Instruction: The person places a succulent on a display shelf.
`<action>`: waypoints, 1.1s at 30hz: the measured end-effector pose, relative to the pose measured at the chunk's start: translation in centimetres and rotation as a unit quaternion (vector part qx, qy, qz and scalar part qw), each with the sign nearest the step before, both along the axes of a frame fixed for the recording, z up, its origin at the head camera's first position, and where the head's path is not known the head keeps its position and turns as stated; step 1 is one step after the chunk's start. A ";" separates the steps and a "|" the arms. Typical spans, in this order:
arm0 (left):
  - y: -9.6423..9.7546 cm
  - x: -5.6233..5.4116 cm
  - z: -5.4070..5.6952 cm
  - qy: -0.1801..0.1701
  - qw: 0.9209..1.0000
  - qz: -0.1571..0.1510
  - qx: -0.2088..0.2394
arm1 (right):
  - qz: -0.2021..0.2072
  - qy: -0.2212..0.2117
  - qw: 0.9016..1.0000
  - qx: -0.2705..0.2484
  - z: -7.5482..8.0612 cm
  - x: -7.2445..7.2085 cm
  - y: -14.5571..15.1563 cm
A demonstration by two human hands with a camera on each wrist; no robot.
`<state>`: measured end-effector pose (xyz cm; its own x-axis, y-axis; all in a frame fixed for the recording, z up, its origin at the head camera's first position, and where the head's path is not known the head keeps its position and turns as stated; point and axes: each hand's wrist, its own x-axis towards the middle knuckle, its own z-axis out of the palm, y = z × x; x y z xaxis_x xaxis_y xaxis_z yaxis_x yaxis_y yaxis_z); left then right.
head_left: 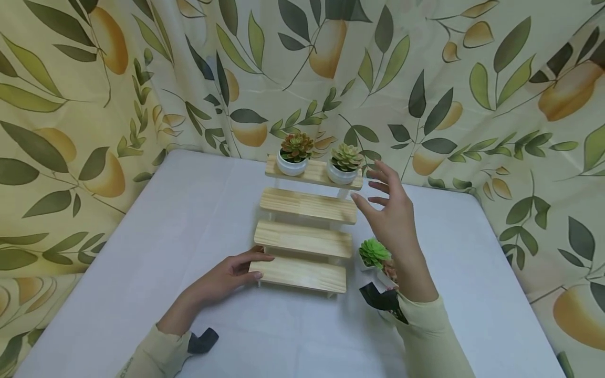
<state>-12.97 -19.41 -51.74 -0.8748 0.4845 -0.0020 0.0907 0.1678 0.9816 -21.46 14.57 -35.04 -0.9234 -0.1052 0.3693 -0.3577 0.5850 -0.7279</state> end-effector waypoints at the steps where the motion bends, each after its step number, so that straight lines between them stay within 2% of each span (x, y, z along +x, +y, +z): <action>1: 0.0 0.0 0.0 0.000 1.000 -0.002 0.001 | -0.003 -0.001 1.000 0.002 -0.1 0.1 0.3; 10: 0.0 0.0 -0.1 -0.001 1.000 -0.007 0.005 | -0.028 -0.017 0.999 0.030 -1.5 0.9 3.0; 21: 0.0 -0.1 -0.1 0.008 1.000 -0.004 -0.002 | -0.059 -0.082 0.993 0.064 -4.1 2.2 6.8; 27: 0.0 0.0 0.0 0.006 1.000 -0.005 0.000 | -0.074 -0.112 0.989 0.068 -5.9 3.6 8.3; 33: 0.0 0.0 0.2 0.006 1.000 -0.003 -0.002 | -0.078 -0.123 0.986 0.086 -6.5 5.6 8.6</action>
<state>-12.96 -19.44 -51.56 -0.8722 0.4891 0.0067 0.1030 0.1703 0.9800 -15.83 23.21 -41.52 -0.9925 0.0039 0.1222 -0.0791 0.7413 -0.6665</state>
